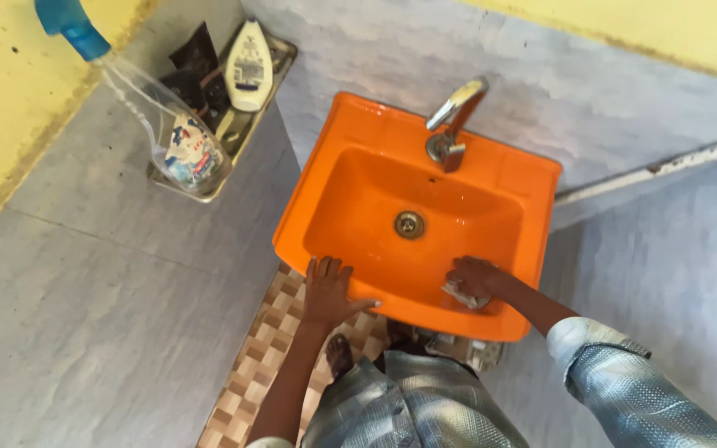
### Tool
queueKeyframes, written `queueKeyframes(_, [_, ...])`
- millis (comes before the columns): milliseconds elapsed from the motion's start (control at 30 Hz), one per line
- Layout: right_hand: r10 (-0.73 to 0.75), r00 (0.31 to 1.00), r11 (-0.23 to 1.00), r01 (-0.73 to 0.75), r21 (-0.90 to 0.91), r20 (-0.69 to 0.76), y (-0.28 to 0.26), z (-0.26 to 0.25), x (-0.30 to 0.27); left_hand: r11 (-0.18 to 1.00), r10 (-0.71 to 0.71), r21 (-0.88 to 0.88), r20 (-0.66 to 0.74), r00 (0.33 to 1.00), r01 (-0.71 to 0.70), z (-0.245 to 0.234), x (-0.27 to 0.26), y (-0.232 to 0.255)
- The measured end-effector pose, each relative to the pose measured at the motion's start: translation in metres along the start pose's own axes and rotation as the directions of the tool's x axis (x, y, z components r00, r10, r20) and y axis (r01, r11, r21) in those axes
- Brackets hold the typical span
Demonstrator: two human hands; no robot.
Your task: The person cleans an orange sink and its metal faucet by hand using a small cloth, wiping the interior bowl, outer rim, and faucet neck.
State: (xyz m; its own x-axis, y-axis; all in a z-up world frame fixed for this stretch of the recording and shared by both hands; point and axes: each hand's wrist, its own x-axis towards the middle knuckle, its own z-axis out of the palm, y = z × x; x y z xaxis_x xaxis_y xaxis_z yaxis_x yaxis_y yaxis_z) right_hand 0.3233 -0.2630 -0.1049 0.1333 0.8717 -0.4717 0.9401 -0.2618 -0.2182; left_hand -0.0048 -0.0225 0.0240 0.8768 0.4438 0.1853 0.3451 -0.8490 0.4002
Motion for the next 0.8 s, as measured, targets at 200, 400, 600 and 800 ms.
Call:
queueKeyframes(200, [0.000, 0.962, 0.990, -0.039, -0.135, -0.272, 0.003, -0.020, -0.006, 0.995, -0.074, 0.068, -0.077, 0.994, 0.079, 0.026, 0.006, 0.002])
queueKeyframes(400, [0.071, 0.945, 0.995, -0.043, 0.093, -0.321, -0.049, 0.006, 0.005, 0.962, -0.262, 0.030, -0.172, 0.950, 0.271, 0.043, 0.019, 0.020])
queueKeyframes(600, [-0.132, 0.968, 0.620, 0.248, 0.744, -0.212, -0.076, 0.016, 0.042, 0.899, -0.420, 0.026, -0.235, 0.877, 0.438, 0.054, 0.033, 0.044])
queueKeyframes(800, [-0.400, 0.915, 0.834, 0.389, 0.391, -0.056, -0.003, -0.034, -0.014, 0.894, -0.417, 0.067, -0.244, 0.876, 0.444, 0.060, 0.027, 0.055])
